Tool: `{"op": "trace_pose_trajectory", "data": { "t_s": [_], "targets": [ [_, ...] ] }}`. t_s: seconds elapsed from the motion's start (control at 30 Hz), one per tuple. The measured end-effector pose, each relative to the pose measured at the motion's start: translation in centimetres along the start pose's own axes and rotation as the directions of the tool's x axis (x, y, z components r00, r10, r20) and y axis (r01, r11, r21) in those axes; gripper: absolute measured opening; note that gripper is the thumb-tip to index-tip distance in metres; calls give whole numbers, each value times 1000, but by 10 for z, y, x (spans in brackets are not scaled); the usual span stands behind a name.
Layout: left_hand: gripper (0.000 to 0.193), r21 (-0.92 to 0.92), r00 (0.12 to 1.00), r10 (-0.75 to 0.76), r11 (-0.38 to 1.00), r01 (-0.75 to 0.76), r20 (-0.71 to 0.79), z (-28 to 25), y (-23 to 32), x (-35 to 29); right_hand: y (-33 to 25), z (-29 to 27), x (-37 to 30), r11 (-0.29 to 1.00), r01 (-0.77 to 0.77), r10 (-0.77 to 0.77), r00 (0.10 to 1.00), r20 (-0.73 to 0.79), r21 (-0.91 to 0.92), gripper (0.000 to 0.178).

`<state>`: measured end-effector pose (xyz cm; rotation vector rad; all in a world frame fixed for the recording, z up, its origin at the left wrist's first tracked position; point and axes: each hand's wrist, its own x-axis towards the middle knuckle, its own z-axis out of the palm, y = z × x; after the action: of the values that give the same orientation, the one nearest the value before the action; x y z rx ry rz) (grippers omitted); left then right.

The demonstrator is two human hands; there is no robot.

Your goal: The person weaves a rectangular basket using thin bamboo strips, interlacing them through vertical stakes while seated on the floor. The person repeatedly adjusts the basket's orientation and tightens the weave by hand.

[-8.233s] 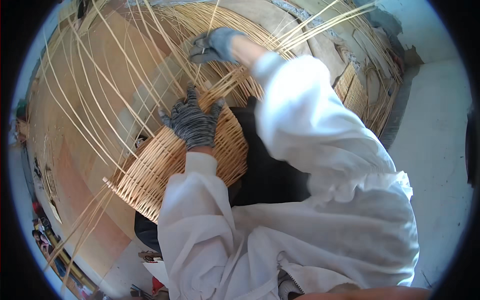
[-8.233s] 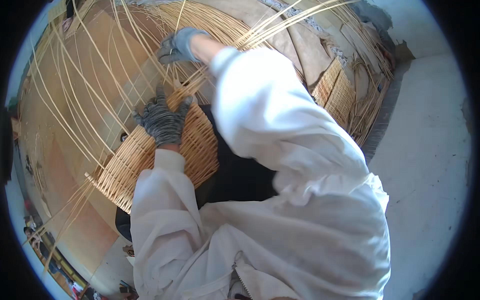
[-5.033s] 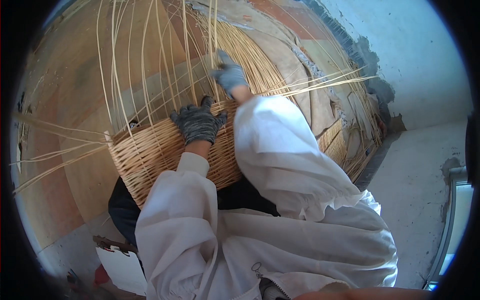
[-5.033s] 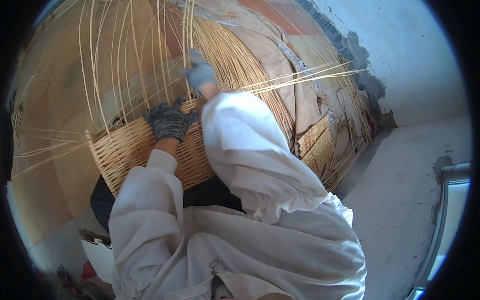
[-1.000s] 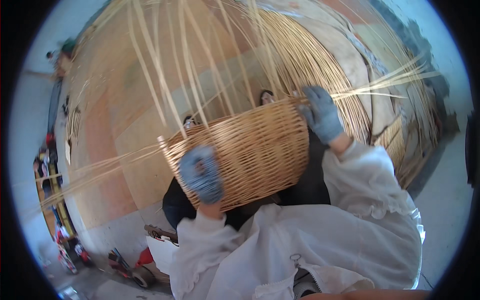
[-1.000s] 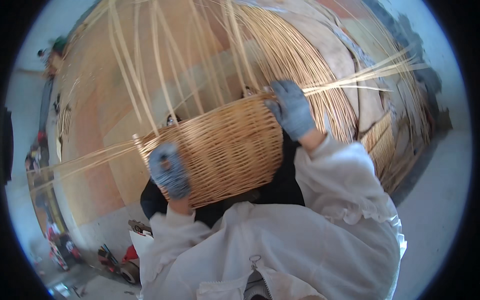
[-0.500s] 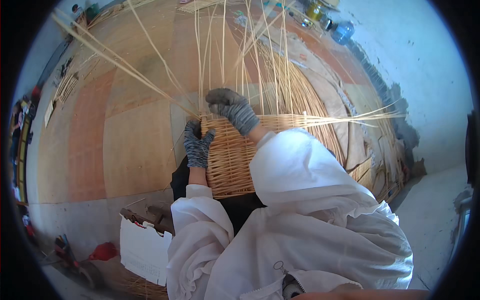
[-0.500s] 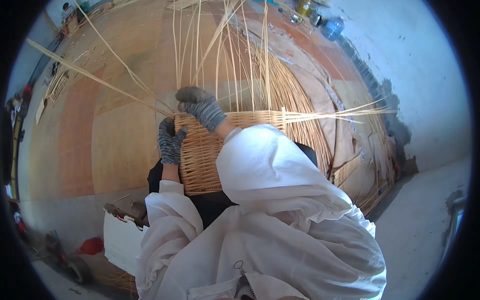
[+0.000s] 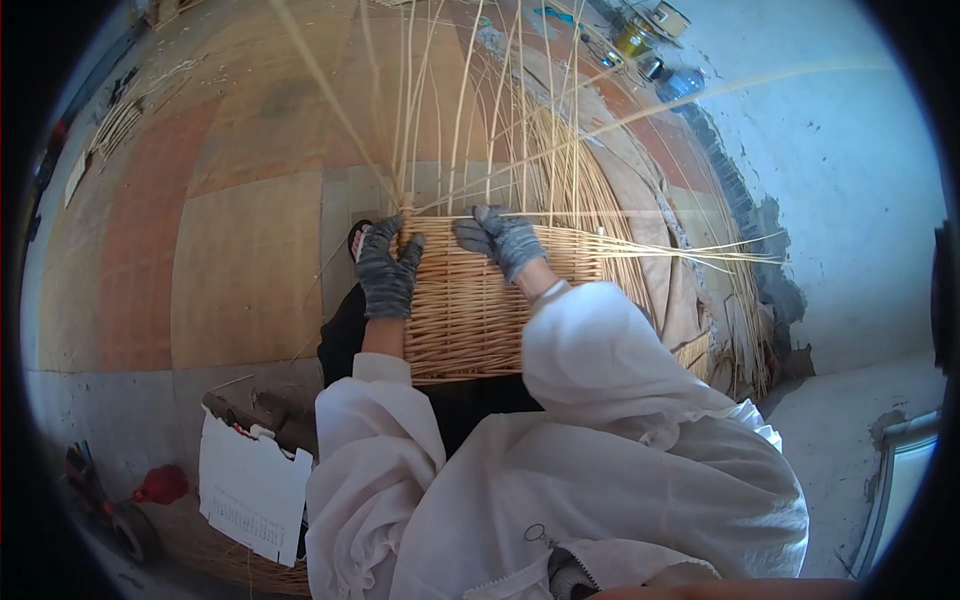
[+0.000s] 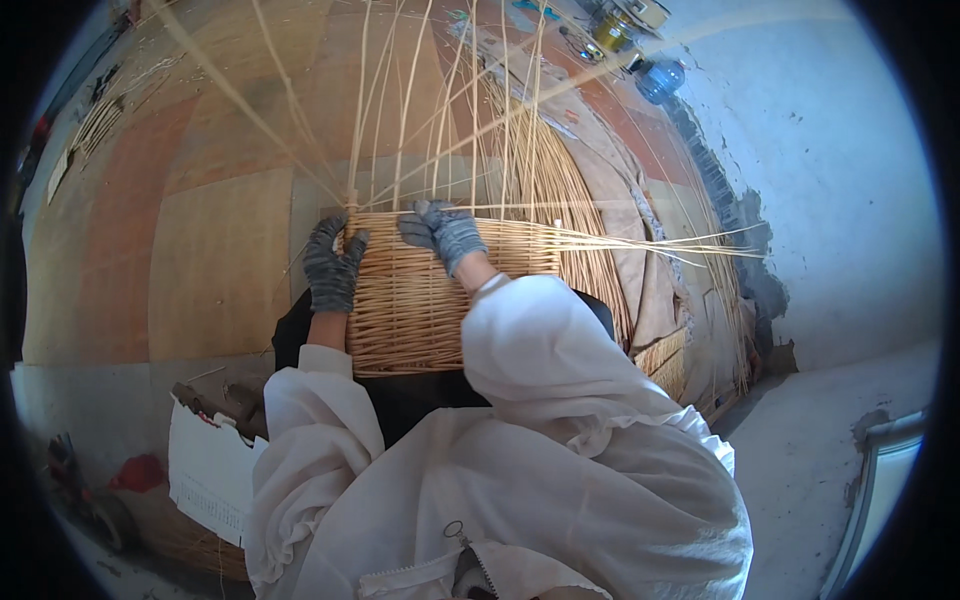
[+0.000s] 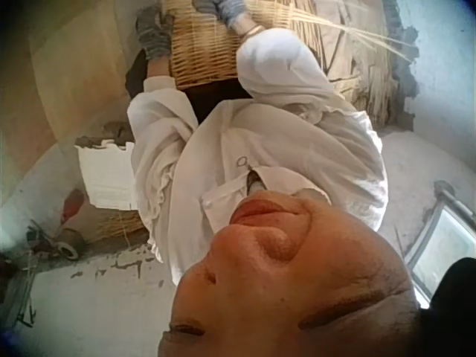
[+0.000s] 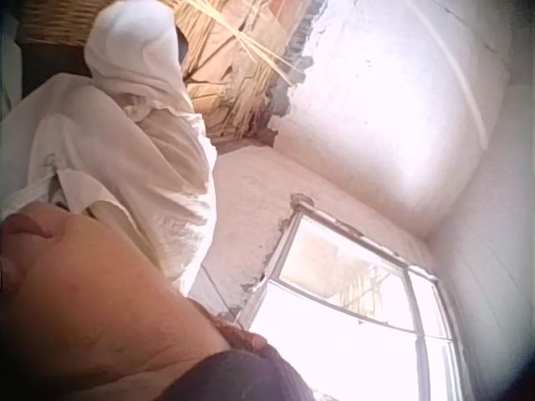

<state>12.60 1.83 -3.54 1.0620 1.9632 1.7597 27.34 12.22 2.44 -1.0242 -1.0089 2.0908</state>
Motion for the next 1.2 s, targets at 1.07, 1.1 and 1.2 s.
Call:
{"op": "trace_pose_trajectory", "data": {
  "t_s": [1.07,1.1,1.2],
  "targets": [
    [55,603,713,210,407,-686,669,166,93,-26,-5,-216,40,774,598,-632,744,-217,-207,30],
    [53,638,737,-15,512,-575,676,192,95,-29,-13,-228,45,653,588,-717,683,-140,-477,31],
    [56,811,728,-385,416,-412,567,222,136,-32,-60,-190,51,57,225,-761,641,104,-973,35]
  ]
}}
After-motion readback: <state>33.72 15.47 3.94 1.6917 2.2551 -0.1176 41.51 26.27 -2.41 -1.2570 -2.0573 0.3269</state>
